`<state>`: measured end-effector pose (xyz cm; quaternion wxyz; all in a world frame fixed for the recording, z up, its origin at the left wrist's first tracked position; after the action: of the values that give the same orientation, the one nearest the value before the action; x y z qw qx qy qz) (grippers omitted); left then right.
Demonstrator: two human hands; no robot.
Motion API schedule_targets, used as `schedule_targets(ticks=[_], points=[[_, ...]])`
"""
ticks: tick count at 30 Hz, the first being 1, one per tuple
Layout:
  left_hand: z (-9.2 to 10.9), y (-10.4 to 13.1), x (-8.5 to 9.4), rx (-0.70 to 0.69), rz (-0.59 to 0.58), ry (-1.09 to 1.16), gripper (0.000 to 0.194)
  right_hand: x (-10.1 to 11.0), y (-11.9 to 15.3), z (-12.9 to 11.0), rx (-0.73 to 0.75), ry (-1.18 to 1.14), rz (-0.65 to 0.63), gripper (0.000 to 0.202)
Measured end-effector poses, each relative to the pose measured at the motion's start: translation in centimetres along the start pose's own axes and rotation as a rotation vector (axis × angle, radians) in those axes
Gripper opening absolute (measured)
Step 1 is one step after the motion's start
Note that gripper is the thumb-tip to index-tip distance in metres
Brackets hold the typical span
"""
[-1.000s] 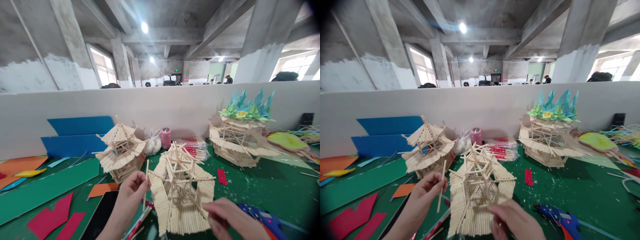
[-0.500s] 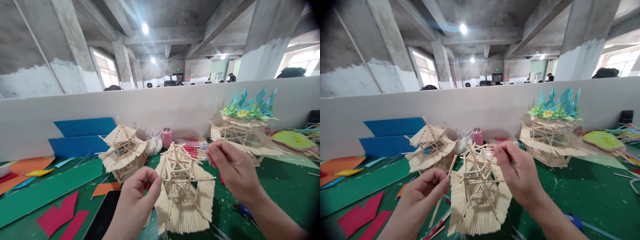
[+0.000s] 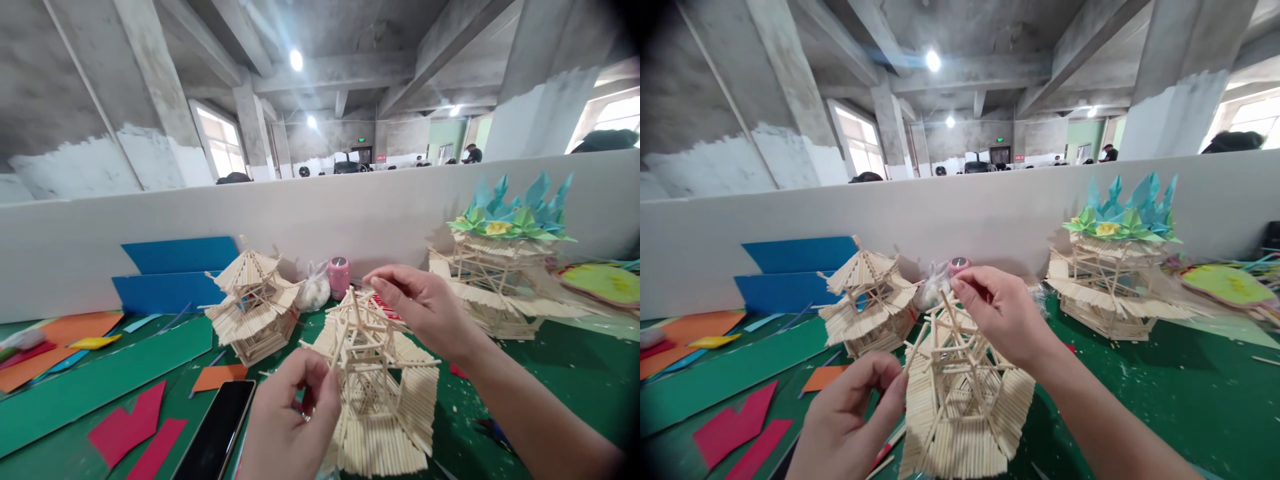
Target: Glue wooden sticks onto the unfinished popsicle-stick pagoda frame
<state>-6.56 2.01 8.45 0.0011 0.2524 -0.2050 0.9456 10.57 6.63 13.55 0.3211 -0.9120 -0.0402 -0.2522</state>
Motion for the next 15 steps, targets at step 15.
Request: schedule_targets(ticks=[15], points=[[0.8,-0.2,-1.0,-0.054,-0.013,0.013,0.011,-2.2,1.8,-1.1,-0.022,0.022,-0.091,0.015]])
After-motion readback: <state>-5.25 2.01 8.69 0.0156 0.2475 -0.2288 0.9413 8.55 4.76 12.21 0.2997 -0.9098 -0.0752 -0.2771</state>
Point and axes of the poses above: each hand's wrist, its own y-axis away from the middle knuckle, its own x-axis out of the back of the hand, z = x × y, the point moved 5 cm from there along -y, towards the middle knuckle, and after that the axes turned 4 degrees about -z, right-handed, at the moved point
